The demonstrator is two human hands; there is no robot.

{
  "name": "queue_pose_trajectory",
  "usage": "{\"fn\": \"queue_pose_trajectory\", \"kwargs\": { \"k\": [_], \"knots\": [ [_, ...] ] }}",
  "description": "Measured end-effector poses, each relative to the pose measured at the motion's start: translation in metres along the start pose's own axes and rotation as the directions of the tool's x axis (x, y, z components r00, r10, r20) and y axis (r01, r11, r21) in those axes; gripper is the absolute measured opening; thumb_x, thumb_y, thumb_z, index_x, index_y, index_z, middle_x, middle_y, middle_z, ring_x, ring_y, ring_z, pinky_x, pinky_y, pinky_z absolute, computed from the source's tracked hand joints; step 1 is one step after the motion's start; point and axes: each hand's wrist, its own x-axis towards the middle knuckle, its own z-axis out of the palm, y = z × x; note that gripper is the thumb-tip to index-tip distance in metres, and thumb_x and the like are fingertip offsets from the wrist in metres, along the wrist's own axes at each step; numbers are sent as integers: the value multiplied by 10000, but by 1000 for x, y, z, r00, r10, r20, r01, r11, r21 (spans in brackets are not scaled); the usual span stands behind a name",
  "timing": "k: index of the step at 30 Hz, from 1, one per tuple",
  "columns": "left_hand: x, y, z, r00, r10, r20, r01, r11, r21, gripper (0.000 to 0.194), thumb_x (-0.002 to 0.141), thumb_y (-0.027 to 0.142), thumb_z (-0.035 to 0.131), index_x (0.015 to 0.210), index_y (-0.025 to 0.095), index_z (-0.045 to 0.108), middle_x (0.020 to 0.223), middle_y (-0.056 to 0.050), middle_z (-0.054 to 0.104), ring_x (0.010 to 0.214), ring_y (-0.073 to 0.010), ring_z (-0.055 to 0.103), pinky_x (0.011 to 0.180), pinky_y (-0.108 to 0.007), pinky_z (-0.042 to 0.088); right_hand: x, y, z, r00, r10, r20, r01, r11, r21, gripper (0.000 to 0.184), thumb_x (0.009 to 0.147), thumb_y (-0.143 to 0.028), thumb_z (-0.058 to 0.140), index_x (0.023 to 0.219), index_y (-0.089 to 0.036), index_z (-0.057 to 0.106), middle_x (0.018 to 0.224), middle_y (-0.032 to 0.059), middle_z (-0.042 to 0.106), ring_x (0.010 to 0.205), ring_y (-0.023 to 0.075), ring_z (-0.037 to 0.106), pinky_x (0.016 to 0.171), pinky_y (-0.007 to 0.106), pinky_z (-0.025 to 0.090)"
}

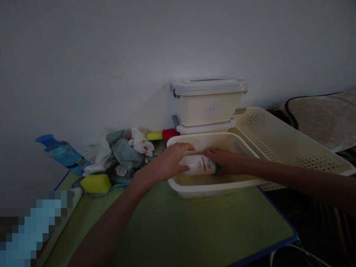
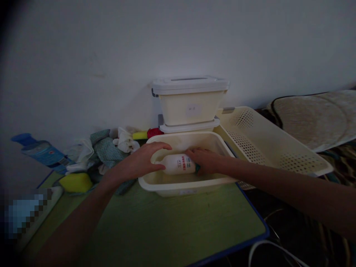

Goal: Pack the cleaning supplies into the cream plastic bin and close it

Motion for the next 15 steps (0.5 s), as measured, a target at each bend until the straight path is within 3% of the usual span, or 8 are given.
{"fn": "queue_pose_trajectory", "kwargs": {
  "k": [4, 8, 10, 13, 15],
  "knots": [
    [0, 1, -1, 1000, -9, -5, 9, 1000, 0, 457, 663, 128, 641, 1101, 190, 524, 1197, -78, 565, 1138, -233, 501, 986, -399, 370, 2, 2, 2, 1000, 9, -9, -9, 1000, -14, 696, 541, -161, 729, 1167, -118, 429, 1166, 156, 487, 1042, 301, 511, 882, 409, 420],
    [-1, 1, 0, 1000, -2, -20, 2, 1000, -1, 440, 669, 138, 634, 1089, 204, 520, 1191, -78, 559, 1142, -234, 493, 998, -419, 355, 2, -1, 1, 1000, 29, 9, -28, 999, -25, 600, 587, -167, 679, 1136, -95, 447, 1120, 163, 503, 985, 292, 534, 818, 400, 455],
    [-1, 1, 3, 997, -10, -75, 12, 1000, 19, 484, 662, 150, 639, 1118, 211, 492, 1256, -87, 497, 1208, -242, 425, 1031, -442, 311, 0, -3, 0, 1000, 22, 5, -21, 998, -53, 558, 608, -165, 654, 1123, -90, 454, 1123, 174, 503, 967, 290, 542, 792, 398, 463],
    [0, -1, 7, 976, -95, -194, 108, 992, 57, 696, 592, 176, 686, 1221, 210, 390, 1393, -111, 304, 1325, -283, 223, 1072, -480, 224, -1, -6, -1, 1000, 11, -4, -12, 994, -111, 597, 614, -174, 658, 1159, -88, 430, 1166, 188, 488, 992, 303, 534, 791, 404, 465],
    [0, -4, 8, 967, -151, -204, 163, 986, 42, 814, 552, 203, 711, 1268, 198, 325, 1414, -129, 243, 1344, -313, 144, 1072, -499, 212, -2, -8, 0, 1000, 14, -9, -15, 992, -128, 616, 623, -170, 651, 1183, -83, 410, 1176, 190, 490, 1006, 306, 530, 798, 410, 464]
  ]
}}
